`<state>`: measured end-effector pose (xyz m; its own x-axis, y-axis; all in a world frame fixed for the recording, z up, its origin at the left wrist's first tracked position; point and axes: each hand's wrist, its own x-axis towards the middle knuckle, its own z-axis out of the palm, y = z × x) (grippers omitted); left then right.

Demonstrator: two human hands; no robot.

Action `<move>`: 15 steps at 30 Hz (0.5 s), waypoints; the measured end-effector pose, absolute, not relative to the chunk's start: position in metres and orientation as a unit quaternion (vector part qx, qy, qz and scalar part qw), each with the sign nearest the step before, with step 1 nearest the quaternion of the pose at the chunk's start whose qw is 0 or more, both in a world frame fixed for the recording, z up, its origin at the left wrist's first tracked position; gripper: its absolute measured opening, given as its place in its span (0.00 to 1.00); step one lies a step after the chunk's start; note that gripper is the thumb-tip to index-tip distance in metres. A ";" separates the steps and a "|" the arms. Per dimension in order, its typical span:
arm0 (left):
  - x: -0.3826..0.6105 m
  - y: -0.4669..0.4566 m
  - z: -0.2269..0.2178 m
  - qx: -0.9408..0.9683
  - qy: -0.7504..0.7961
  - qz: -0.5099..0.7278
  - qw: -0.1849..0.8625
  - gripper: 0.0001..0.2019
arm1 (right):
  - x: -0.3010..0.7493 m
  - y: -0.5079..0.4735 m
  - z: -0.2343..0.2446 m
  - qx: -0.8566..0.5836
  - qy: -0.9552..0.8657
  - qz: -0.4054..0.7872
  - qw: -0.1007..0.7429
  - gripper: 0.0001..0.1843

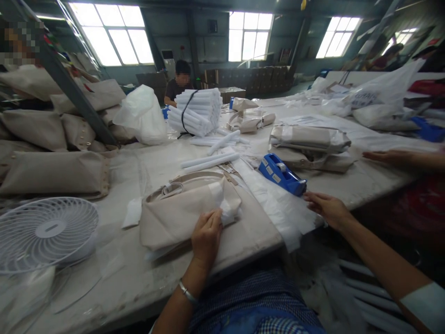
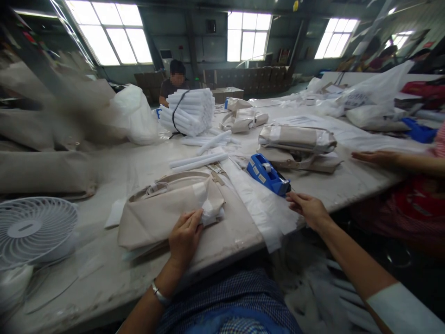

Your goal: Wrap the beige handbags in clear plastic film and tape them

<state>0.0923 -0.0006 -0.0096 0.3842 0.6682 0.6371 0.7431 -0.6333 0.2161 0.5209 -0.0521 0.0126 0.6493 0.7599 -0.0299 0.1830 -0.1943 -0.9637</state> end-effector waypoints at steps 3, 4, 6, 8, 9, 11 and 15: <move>0.092 -0.001 -0.008 -0.832 -0.432 -0.344 0.052 0.25 | 0.526 -0.046 0.011 -0.768 -0.343 0.206 0.501 0.15; 0.092 -0.001 -0.008 -0.833 -0.434 -0.339 0.050 0.24 | 0.528 -0.047 0.014 -0.782 -0.354 0.181 0.481 0.13; 0.092 -0.002 -0.008 -0.834 -0.434 -0.337 0.044 0.24 | 0.530 -0.056 0.023 -0.800 -0.378 0.133 0.447 0.09; 0.093 -0.002 -0.008 -0.832 -0.434 -0.343 0.040 0.23 | 0.529 -0.070 0.035 -0.794 -0.440 0.088 0.411 0.09; 0.093 -0.002 -0.008 -0.830 -0.437 -0.345 0.040 0.23 | 0.527 -0.076 0.041 -0.776 -0.495 0.060 0.386 0.11; 0.092 -0.002 -0.008 -0.827 -0.441 -0.347 0.038 0.23 | 0.518 -0.086 0.053 -0.707 -0.629 -0.005 0.322 0.14; 0.092 -0.003 -0.007 -0.830 -0.441 -0.341 0.019 0.24 | 0.477 -0.078 0.079 -0.541 -0.801 -0.075 0.246 0.15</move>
